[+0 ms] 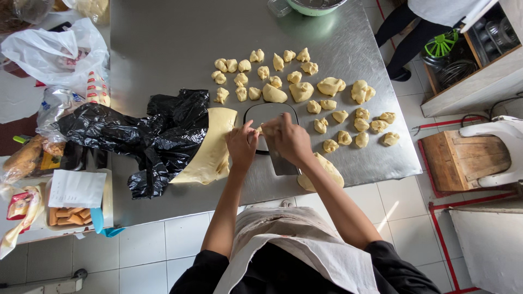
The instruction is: The person portions and shapes pieces of dough on a metal kitchen counter. The person cuts sections of dough from a main block using a metal scraper tool, places pieces one by one onto an electronic digital scale to measure them, and shapes each piece by hand before placing them into organized piles on the surface.
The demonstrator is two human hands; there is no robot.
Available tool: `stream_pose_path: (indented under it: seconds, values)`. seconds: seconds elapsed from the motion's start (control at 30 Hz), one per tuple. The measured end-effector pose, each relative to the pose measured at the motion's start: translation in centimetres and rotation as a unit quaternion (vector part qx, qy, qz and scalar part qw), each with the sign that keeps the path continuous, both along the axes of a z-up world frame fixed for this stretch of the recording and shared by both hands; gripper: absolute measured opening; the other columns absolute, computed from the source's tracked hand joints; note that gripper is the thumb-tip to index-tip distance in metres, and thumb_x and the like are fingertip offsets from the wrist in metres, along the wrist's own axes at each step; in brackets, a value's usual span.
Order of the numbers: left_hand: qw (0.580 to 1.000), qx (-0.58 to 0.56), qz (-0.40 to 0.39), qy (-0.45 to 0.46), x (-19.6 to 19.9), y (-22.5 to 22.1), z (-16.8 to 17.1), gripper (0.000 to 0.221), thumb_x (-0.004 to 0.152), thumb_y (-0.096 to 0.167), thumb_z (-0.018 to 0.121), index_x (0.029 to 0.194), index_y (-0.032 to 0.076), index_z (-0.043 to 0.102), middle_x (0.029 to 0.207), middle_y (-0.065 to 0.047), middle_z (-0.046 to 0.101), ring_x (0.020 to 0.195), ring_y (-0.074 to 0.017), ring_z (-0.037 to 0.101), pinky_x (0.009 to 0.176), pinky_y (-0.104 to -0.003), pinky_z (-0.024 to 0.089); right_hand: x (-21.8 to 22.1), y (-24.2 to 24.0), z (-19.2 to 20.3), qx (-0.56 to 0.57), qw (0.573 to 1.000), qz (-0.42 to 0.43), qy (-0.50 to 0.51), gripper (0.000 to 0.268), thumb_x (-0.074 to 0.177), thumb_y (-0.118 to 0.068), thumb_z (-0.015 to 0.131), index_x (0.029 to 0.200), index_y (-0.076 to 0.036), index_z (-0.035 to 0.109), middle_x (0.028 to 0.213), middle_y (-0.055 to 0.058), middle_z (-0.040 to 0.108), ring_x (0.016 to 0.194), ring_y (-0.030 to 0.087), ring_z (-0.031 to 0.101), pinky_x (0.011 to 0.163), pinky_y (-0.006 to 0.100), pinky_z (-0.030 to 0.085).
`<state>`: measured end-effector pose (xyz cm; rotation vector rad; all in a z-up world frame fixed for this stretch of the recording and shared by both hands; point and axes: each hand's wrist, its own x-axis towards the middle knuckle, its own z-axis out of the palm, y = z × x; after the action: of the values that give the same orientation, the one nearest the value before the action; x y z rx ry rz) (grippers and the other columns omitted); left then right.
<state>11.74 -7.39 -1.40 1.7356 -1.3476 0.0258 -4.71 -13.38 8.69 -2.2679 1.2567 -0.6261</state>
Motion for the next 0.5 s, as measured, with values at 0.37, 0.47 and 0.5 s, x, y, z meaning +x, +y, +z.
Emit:
stream_pose_path:
  seconds: [0.37,0.47,0.5]
  values:
    - [0.998,0.0,-0.002,-0.07,0.2,1.8,1.0,0.023,0.089,0.016,0.072,0.111,0.013,0.068,0.099,-0.001,0.074,0.096,-0.0226,0.066,0.093,-0.042,0.044,3.5,-3.3,-3.9,-0.008,0.996,0.05,0.076,0.04,0.088,-0.014,0.065,0.122,-0.003,0.049,0.087,0.024,0.071,0.084,0.047,0.068,0.074,0.055,0.053]
    - [0.999,-0.047,0.013,-0.025,-0.3,3.2,1.8,0.015,0.09,0.017,0.073,0.104,0.013,0.069,0.097,-0.001,0.073,0.093,-0.0236,0.068,0.088,-0.041,0.046,-0.5,-2.2,-2.9,0.099,0.99,-0.005,-0.106,0.048,0.09,-0.011,0.07,0.133,-0.003,0.048,0.088,0.018,0.072,0.079,0.035,0.069,0.069,0.047,0.056]
    - [0.998,-0.061,0.02,-0.002,-0.8,4.2,1.7,0.013,0.09,0.017,0.073,0.102,0.014,0.07,0.096,-0.001,0.073,0.091,-0.0238,0.069,0.085,-0.04,0.047,-2.4,-1.5,-2.7,0.184,0.96,-0.028,-0.208,0.045,0.093,-0.008,0.068,0.134,-0.005,0.049,0.093,0.011,0.072,0.078,0.024,0.071,0.068,0.04,0.059]
